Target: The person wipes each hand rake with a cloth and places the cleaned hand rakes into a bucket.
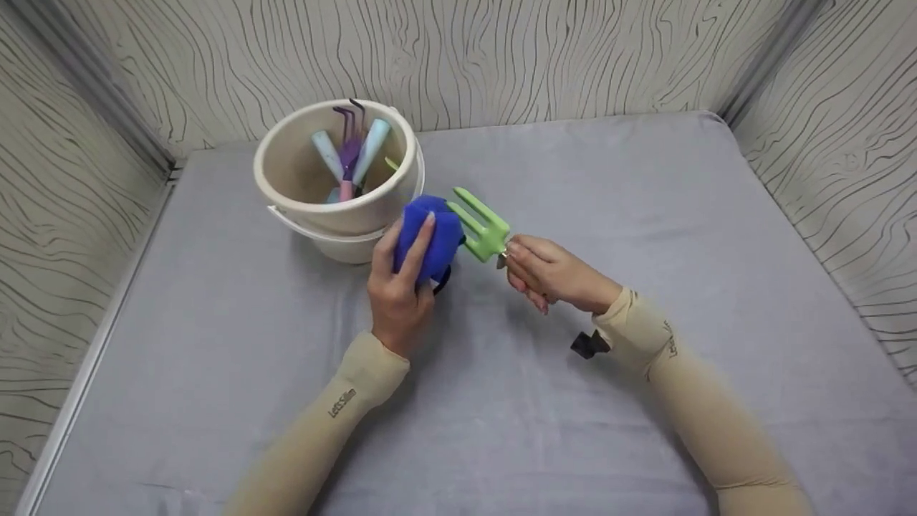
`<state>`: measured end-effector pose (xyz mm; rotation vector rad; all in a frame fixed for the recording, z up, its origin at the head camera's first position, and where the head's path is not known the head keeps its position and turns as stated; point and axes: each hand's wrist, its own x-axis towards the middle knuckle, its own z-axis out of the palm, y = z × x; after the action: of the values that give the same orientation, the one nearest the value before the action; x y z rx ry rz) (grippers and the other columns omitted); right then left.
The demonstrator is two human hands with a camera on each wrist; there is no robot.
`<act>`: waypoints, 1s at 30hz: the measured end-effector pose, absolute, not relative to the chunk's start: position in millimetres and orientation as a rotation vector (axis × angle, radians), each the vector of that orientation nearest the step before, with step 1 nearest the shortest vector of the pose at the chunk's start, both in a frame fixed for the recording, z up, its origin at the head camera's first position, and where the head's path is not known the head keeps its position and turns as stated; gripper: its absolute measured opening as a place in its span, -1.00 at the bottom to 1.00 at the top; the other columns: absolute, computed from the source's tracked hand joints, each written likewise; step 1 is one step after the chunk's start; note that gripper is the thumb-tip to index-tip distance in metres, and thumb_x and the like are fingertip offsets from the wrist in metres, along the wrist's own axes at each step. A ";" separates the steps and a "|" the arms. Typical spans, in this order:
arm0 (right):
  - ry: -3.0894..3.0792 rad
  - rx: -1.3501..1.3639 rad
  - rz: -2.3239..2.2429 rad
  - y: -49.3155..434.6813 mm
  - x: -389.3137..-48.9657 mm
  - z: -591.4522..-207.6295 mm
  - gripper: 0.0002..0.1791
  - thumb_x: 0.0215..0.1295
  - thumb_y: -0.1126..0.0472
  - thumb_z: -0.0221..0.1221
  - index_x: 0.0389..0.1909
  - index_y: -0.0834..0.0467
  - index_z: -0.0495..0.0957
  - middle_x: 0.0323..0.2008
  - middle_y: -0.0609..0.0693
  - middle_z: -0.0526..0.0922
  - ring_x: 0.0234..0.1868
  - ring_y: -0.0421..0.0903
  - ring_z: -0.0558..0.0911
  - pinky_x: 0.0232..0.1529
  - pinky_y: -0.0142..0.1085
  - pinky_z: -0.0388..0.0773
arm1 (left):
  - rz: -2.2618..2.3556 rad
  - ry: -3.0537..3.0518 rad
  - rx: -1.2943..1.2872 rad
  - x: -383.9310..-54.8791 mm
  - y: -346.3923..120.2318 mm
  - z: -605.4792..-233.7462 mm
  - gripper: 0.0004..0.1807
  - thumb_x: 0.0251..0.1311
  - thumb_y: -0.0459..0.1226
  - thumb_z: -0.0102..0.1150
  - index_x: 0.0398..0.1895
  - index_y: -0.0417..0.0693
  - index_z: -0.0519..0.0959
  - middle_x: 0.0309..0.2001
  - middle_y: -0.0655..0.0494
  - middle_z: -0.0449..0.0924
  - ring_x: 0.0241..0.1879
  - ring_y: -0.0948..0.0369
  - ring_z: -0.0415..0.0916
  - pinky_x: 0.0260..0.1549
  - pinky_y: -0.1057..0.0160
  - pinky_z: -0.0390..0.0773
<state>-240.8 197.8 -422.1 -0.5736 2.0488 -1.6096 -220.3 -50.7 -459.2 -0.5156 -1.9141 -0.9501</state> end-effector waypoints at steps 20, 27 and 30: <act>1.881 -0.565 -1.585 186.0 -229.9 -428.1 -0.48 0.72 -0.05 -0.30 -0.12 0.27 0.45 -0.65 -0.08 0.45 -0.84 -0.25 0.44 -0.85 -0.33 0.38 | -0.517 -2.241 -0.730 -232.8 -54.4 -475.1 -0.29 0.19 -0.50 0.35 0.40 0.17 0.53 0.37 -0.20 0.47 0.37 -0.22 0.42 0.33 -0.16 0.47; 1.847 -0.563 -1.611 194.5 -234.4 -422.6 -0.49 0.72 -0.05 -0.29 -0.09 0.27 0.45 -0.63 -0.10 0.46 -0.82 -0.25 0.45 -0.82 -0.35 0.39 | -0.796 -2.325 -0.521 -232.3 -56.6 -469.7 -0.21 0.19 -0.59 0.22 0.50 0.11 0.42 0.40 -0.24 0.38 0.32 -0.18 0.45 0.33 -0.09 0.48; 1.846 -0.526 -1.670 197.9 -237.0 -422.3 -0.49 0.71 -0.08 -0.27 -0.05 0.28 0.43 -0.60 -0.09 0.47 -0.81 -0.26 0.45 -0.81 -0.36 0.40 | -1.038 -2.235 -0.380 -231.5 -56.5 -468.1 -0.22 0.21 -0.59 0.08 0.49 0.13 0.41 0.39 -0.20 0.38 0.27 -0.13 0.51 0.28 -0.08 0.53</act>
<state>-237.0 197.9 -422.3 -0.5261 1.8459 -1.6695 -231.5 -56.5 -468.1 -0.3803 -2.2348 -1.0375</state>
